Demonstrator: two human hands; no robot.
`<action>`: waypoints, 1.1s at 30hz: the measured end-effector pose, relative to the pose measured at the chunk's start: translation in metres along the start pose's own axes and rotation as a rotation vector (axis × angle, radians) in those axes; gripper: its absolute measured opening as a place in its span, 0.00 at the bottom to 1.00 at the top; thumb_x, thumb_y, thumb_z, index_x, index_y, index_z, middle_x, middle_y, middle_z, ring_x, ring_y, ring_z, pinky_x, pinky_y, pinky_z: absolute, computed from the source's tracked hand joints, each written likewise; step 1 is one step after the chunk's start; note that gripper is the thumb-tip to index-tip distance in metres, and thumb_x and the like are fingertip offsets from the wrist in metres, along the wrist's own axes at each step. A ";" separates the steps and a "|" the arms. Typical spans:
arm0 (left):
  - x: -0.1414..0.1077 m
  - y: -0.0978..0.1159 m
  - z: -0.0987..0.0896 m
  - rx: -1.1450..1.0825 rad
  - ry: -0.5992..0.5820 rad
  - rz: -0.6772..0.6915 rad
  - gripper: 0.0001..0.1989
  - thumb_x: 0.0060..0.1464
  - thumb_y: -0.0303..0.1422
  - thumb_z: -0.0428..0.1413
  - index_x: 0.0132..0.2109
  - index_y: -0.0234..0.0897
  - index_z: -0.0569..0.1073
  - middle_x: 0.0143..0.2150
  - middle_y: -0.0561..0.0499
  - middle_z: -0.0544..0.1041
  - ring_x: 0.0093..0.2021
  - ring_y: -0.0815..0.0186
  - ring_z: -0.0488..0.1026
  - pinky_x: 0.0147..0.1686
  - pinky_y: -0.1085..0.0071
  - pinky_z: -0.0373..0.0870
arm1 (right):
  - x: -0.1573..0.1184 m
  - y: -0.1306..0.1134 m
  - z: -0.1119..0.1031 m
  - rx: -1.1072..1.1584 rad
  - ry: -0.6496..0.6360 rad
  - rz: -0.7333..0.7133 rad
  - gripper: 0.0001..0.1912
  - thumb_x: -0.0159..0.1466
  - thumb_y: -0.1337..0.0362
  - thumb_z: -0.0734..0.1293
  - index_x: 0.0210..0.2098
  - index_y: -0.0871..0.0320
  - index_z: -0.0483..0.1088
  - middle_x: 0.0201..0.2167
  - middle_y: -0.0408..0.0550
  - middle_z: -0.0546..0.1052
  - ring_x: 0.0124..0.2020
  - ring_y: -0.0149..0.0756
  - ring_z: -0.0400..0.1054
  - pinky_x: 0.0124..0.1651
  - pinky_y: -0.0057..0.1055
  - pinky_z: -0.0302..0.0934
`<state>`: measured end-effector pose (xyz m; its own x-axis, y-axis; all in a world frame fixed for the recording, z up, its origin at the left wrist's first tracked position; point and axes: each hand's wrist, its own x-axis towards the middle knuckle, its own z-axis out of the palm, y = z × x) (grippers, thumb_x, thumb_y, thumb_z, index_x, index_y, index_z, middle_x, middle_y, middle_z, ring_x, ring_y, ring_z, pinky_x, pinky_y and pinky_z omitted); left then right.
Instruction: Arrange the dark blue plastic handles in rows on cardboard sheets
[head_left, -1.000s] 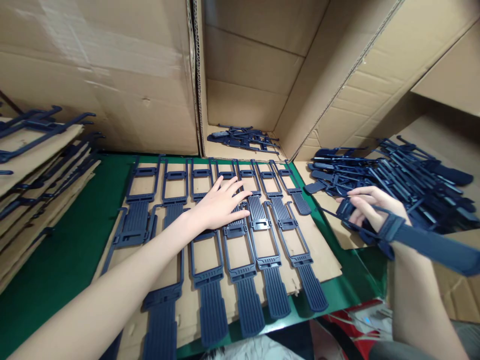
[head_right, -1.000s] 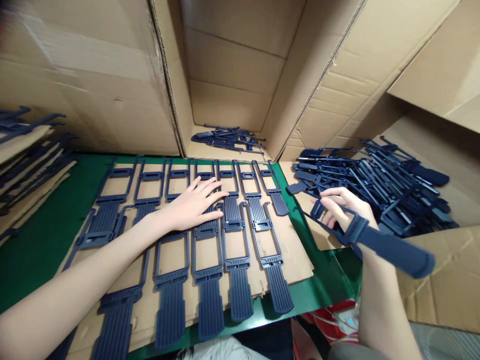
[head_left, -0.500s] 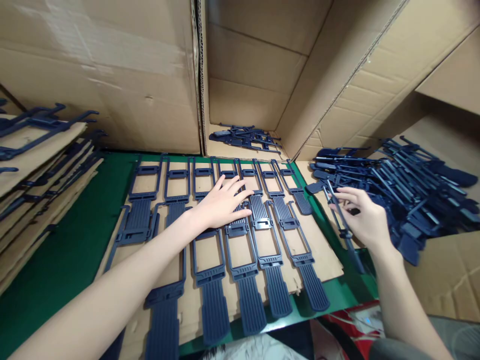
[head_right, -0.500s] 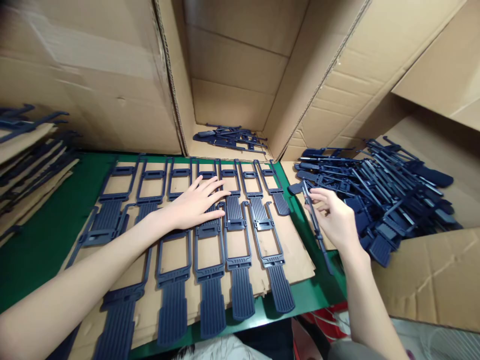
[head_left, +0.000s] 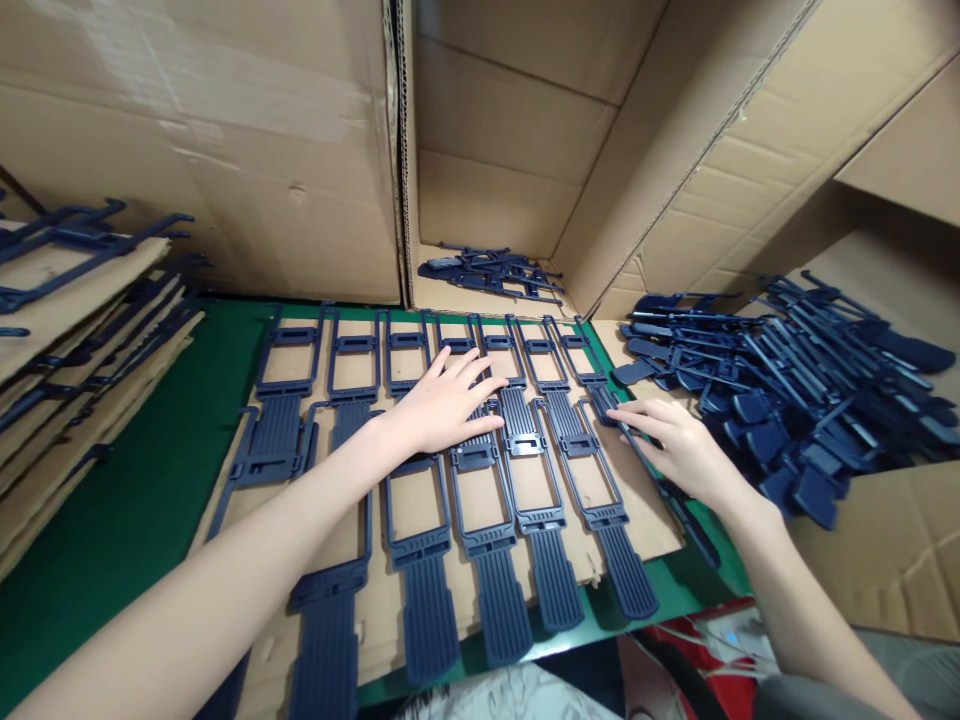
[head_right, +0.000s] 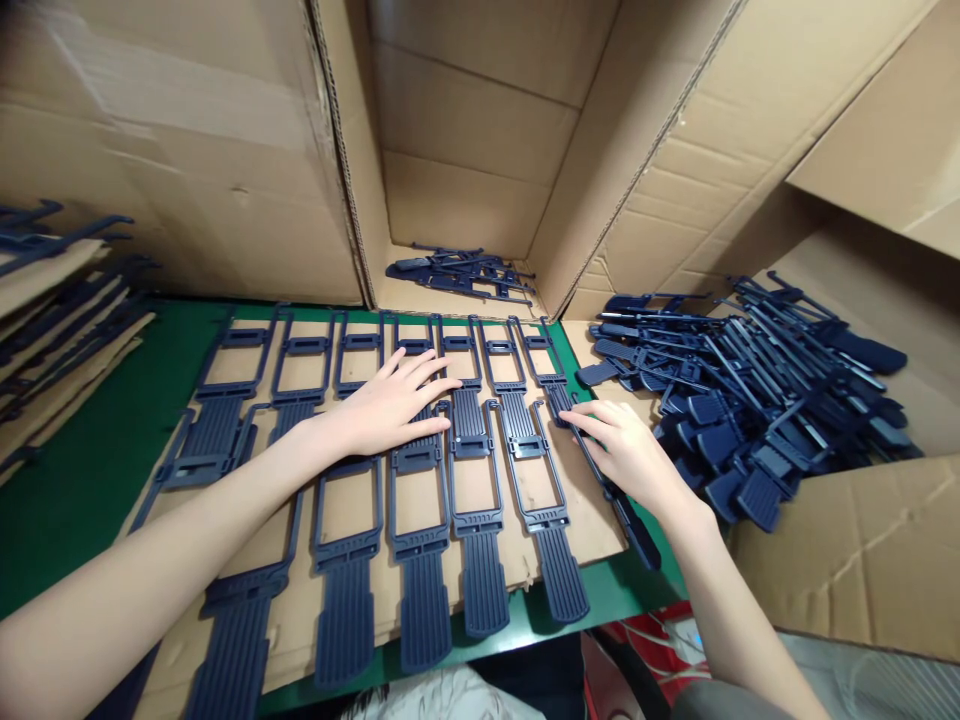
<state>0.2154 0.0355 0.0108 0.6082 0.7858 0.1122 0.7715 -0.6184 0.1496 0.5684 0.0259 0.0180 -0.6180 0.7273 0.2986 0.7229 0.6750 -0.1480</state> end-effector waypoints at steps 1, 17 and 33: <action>0.000 0.000 0.000 0.001 0.000 -0.001 0.31 0.62 0.53 0.39 0.64 0.41 0.60 0.69 0.44 0.53 0.70 0.52 0.43 0.65 0.49 0.33 | 0.001 -0.002 0.000 -0.008 -0.017 0.001 0.21 0.63 0.70 0.58 0.52 0.48 0.70 0.47 0.48 0.74 0.49 0.44 0.68 0.52 0.46 0.63; 0.000 0.002 -0.003 0.029 -0.003 -0.006 0.30 0.62 0.53 0.41 0.63 0.41 0.61 0.69 0.43 0.53 0.69 0.51 0.44 0.65 0.49 0.34 | 0.002 -0.014 0.005 -0.052 -0.112 0.098 0.25 0.62 0.68 0.60 0.58 0.48 0.63 0.52 0.50 0.70 0.51 0.48 0.66 0.53 0.50 0.63; 0.000 0.003 -0.005 0.031 -0.011 -0.006 0.30 0.62 0.53 0.40 0.63 0.40 0.62 0.69 0.41 0.53 0.69 0.50 0.44 0.65 0.48 0.35 | -0.005 -0.018 0.010 0.158 0.023 0.360 0.21 0.66 0.53 0.60 0.57 0.51 0.62 0.60 0.53 0.64 0.62 0.47 0.57 0.62 0.49 0.54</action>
<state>0.2168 0.0336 0.0159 0.6056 0.7894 0.1002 0.7803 -0.6138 0.1201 0.5551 0.0111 0.0097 -0.3254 0.9190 0.2224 0.8345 0.3897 -0.3895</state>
